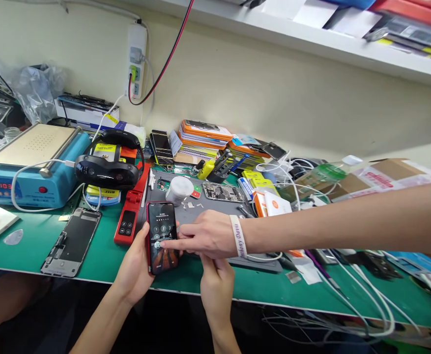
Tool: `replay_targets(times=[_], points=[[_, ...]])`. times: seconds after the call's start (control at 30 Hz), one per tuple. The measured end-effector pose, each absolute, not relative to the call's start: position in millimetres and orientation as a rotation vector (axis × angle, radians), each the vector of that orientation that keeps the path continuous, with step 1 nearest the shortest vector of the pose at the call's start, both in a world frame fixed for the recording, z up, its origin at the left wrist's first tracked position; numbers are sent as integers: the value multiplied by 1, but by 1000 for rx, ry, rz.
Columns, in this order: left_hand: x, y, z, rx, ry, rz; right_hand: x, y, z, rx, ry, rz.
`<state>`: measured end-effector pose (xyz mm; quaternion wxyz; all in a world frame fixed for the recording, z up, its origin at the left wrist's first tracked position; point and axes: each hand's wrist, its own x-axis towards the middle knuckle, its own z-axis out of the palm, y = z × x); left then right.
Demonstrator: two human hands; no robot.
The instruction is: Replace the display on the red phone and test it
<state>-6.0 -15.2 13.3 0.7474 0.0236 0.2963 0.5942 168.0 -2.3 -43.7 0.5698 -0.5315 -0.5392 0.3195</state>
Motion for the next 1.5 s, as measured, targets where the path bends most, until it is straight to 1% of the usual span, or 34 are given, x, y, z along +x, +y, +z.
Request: replay_targets(times=[0.1,0.27,0.33,0.4,0.57,0.67,1.27,1.5], points=[[-5,-16,15,34,681,1309,172,13,-42,-1202,-1341,786],[-4,-17,18,58,693,1301,175,78,-25,-1035,-1566,873],[-4,-17,19,62,675,1296,174,91,-22,-1008,-1594,891],[-4,-16,20,64,649,1289,172,83,-25,-1026,-1576,888],[-5,-17,18,60,646,1279,168,18,-41,-1182,-1365,842],[-5,-18,17,56,660,1280,167,-3,-44,-1250,-1260,826],[-4,-16,22,98,632,1262,166,0,-39,-1250,-1240,775],[-5,-17,17,93,611,1261,162,0,-33,-1212,-1256,846]])
